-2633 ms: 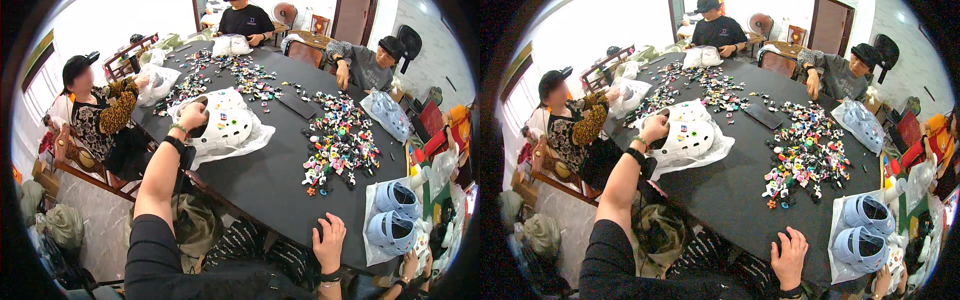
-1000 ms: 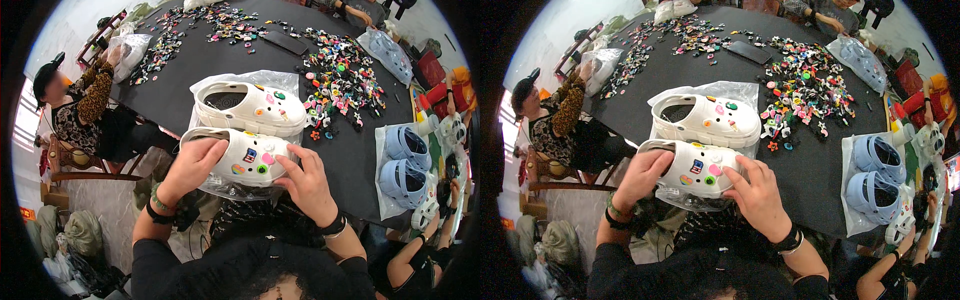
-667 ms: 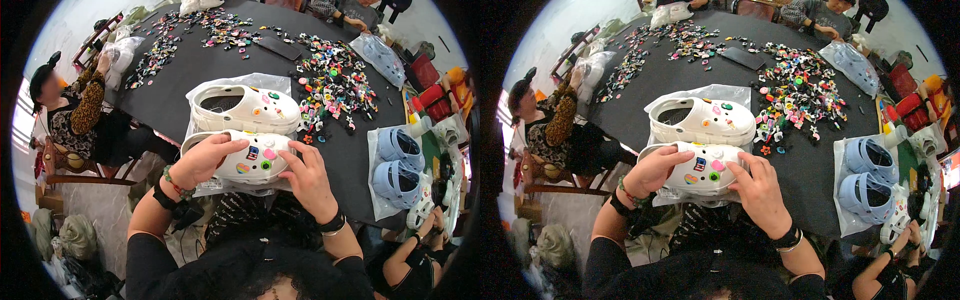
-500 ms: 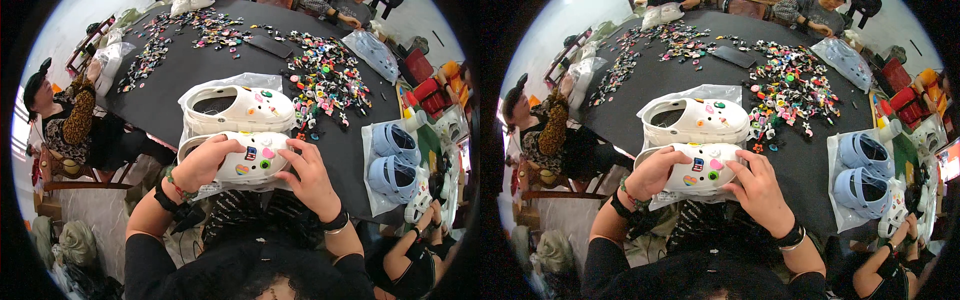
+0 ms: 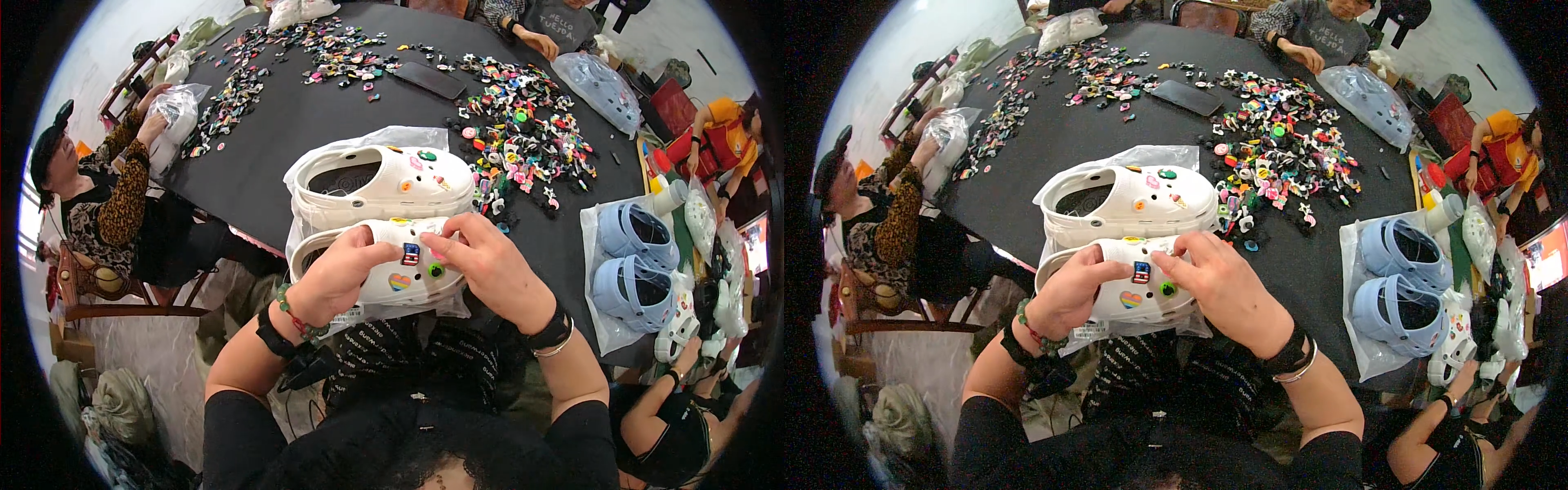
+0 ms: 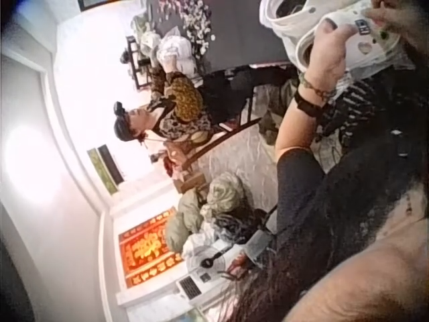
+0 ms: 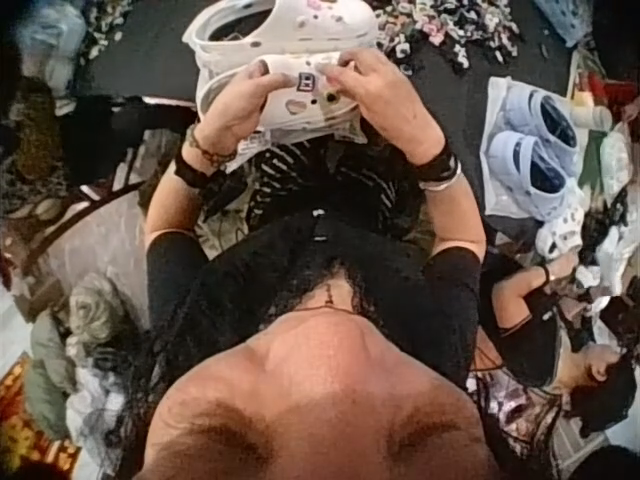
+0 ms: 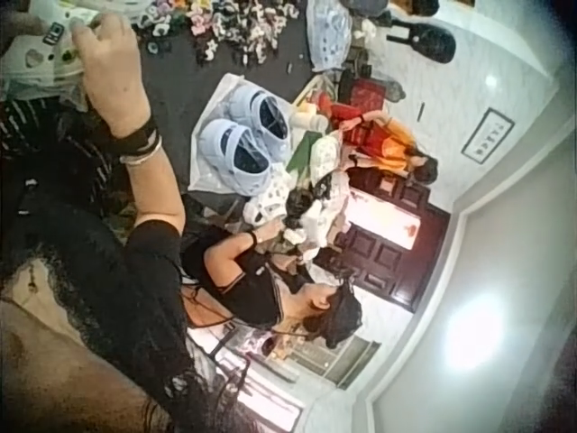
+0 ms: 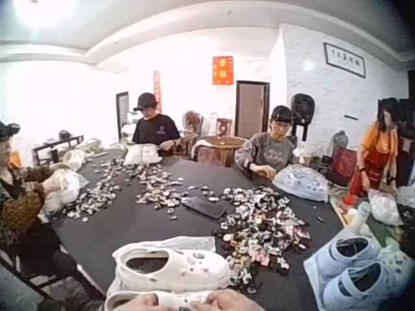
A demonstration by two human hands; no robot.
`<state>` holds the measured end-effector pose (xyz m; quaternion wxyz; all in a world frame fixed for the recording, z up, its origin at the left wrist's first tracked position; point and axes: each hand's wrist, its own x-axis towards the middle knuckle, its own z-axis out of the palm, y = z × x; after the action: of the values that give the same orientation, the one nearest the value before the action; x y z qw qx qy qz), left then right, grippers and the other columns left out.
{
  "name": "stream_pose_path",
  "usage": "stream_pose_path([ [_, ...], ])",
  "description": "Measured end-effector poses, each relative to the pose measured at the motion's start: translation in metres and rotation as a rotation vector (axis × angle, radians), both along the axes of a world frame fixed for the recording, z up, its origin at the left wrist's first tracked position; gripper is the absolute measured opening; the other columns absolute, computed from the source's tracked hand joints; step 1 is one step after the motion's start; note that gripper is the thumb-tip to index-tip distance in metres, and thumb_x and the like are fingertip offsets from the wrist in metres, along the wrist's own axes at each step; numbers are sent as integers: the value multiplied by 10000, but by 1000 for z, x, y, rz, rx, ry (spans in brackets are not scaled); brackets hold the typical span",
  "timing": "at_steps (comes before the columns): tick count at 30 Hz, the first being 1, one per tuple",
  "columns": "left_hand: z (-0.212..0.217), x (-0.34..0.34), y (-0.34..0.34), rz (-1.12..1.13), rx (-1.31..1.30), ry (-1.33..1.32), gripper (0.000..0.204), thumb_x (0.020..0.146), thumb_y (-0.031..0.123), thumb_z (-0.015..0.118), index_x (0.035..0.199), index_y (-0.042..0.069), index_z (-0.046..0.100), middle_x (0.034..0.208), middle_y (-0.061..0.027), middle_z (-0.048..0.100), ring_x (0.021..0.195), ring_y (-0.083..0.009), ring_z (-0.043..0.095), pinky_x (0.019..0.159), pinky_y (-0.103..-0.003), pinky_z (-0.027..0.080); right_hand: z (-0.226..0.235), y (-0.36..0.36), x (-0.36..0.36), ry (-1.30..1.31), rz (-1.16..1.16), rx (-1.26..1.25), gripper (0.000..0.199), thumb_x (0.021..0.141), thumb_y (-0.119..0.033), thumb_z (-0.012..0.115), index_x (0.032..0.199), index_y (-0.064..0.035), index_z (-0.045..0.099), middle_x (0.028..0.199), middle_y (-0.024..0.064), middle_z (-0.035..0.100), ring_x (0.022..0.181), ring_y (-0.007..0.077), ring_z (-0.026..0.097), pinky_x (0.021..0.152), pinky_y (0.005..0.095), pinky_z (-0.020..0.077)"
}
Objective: Attaching decorative charms to rubber clogs.
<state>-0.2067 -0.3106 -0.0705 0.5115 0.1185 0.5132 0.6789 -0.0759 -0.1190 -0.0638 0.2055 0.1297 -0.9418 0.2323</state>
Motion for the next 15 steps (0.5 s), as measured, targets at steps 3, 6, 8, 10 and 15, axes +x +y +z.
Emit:
stream_pose_path([
  [3,-2,-2,2,-1,-8,-15,410,890,1,604,1294,-19,541,1211,-114,665,1063,-215,672,938,-379,544,4,4,-1,4,49,105,352,812,-51,588,1159,-22,636,1024,118,577,965,284,604,839,385,511],
  [6,-2,0,3,0,12,-9,411,893,9,609,1297,-20,537,1218,-112,661,1063,-215,672,935,-375,542,7,4,-3,38,67,185,292,816,-80,584,1097,-6,617,1005,110,571,966,273,600,824,377,509],
  [8,-1,3,3,14,-4,11,396,888,9,603,1280,-25,554,1212,-106,659,1067,-203,662,939,-363,531,10,3,-5,25,67,192,257,817,-87,584,1063,-15,597,988,105,564,960,266,596,818,373,507],
  [10,0,5,3,32,-18,26,383,882,8,598,1262,-30,571,1206,-100,657,1070,-191,653,942,-351,520,14,2,-8,12,71,203,223,817,-95,584,1028,-25,577,970,99,558,955,260,592,812,369,505],
  [15,2,5,4,25,-23,77,391,890,-12,587,1279,-16,551,1207,-102,659,1067,-208,663,939,-379,536,22,-1,-15,-129,77,386,202,818,-102,586,1009,-51,544,921,91,534,924,246,583,779,356,503],
])
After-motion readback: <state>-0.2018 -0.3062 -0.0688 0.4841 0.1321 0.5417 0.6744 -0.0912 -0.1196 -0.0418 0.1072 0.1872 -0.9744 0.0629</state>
